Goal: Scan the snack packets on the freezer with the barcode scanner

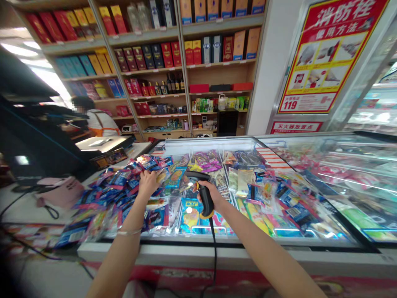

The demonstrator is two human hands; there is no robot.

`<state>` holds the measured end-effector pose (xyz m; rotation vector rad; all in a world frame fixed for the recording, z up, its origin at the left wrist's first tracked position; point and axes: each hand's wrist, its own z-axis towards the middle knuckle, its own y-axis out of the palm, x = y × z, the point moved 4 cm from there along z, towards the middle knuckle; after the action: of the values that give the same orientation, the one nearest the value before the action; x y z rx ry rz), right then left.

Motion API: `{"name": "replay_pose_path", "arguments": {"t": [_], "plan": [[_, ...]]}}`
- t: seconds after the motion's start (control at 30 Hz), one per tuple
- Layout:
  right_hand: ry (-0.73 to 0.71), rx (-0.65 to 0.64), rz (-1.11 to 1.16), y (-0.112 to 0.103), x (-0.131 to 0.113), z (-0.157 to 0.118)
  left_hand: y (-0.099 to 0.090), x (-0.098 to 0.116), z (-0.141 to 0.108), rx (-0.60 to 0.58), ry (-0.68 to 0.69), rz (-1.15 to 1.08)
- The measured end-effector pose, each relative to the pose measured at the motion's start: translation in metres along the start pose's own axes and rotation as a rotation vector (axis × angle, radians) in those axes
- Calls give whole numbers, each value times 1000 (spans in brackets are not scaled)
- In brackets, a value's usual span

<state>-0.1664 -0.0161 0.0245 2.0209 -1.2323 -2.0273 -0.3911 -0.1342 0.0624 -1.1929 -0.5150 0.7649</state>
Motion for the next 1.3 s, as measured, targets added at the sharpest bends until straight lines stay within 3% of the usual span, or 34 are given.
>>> {"name": "replay_pose_path", "arguments": {"t": [0.23,0.47,0.67,0.8,0.93,1.1,1.3], "plan": [[-10,17,-17,-3,1,4,11,-8,6,-9,90,-44],[-22,9,-30,-4,-2,3,3,0,7,-7,282,-149],[-58,28,-247,-11,-17,-1,-10,20,2,182,564,-230],[-128,-56,-417,-6,-30,-9,-17,28,-1,340,728,-327],[-136,-107,-520,1,-35,-15,-21,34,-5,403,857,-500],[-130,-153,-691,5,-37,-21,-16,37,-4,393,899,-627],[-160,-219,-812,8,-41,-29,-9,30,4,391,834,-641]]}}
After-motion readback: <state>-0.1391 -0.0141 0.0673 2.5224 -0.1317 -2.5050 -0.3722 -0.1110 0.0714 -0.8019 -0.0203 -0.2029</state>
